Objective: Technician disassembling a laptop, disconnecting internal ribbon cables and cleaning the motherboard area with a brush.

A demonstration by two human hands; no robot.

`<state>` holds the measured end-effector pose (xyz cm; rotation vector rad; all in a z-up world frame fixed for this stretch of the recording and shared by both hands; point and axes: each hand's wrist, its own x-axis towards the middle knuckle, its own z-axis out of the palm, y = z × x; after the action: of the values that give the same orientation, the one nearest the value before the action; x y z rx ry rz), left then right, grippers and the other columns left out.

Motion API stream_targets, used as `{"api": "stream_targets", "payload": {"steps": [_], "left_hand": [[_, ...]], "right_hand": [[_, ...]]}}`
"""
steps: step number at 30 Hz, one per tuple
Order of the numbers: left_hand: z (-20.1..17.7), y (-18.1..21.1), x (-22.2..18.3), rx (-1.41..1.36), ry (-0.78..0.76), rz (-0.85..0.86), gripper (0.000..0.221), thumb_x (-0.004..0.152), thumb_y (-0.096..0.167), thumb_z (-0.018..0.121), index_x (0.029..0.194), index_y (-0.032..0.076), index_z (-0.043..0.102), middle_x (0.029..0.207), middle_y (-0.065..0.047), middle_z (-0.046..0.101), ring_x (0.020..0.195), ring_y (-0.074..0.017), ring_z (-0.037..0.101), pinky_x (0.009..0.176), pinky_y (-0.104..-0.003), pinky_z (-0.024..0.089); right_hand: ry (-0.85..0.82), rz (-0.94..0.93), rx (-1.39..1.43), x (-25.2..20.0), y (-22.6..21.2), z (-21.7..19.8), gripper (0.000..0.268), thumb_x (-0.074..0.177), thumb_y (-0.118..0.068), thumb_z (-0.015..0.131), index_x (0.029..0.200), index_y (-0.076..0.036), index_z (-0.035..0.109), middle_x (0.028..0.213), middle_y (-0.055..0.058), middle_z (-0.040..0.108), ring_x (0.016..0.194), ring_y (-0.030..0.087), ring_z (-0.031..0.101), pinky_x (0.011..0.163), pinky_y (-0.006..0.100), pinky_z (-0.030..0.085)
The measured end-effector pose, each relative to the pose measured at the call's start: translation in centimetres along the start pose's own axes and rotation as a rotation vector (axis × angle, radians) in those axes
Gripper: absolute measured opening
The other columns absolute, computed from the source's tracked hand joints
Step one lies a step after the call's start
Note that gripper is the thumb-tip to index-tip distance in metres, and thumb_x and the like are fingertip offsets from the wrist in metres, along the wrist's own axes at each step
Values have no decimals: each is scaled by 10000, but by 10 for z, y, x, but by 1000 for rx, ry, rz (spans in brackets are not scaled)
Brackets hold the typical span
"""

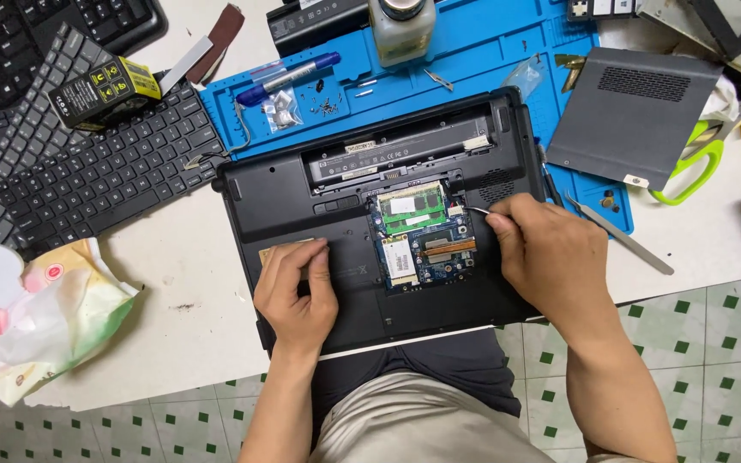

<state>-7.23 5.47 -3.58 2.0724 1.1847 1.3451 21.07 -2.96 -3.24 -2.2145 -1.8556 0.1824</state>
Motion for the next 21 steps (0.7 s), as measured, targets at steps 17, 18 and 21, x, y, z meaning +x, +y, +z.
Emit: {"api": "stream_targets", "payload": {"steps": [17,18,21], "left_hand": [[0,-2,1,-31,-18,-33,98,968,-19,659,964,-4,756,796,-97,715,696,-286,701,623,-346,556],[0,-2,1,-33,-18,-36,101,966,-20,659,965,-3,759,795,-95,717,693,-282,702,622,-342,555],[0,-3,2,-40,-22,-31,98,967,-18,660,958,-4,757,793,-99,712,681,-290,694,617,-345,551]], "right_hand": [[-32,147,-149,8,-42,-8,214,1032,-389,652,988,-189,715,635,28,671,629,263,724,588,399,561],[-37,157,-172,9,-46,-9,209,1037,-376,646,978,-189,720,624,16,664,616,251,721,576,383,556],[-86,197,-229,10,-53,-8,224,1034,-397,626,958,-207,716,582,-25,628,544,209,688,512,344,512]]}}
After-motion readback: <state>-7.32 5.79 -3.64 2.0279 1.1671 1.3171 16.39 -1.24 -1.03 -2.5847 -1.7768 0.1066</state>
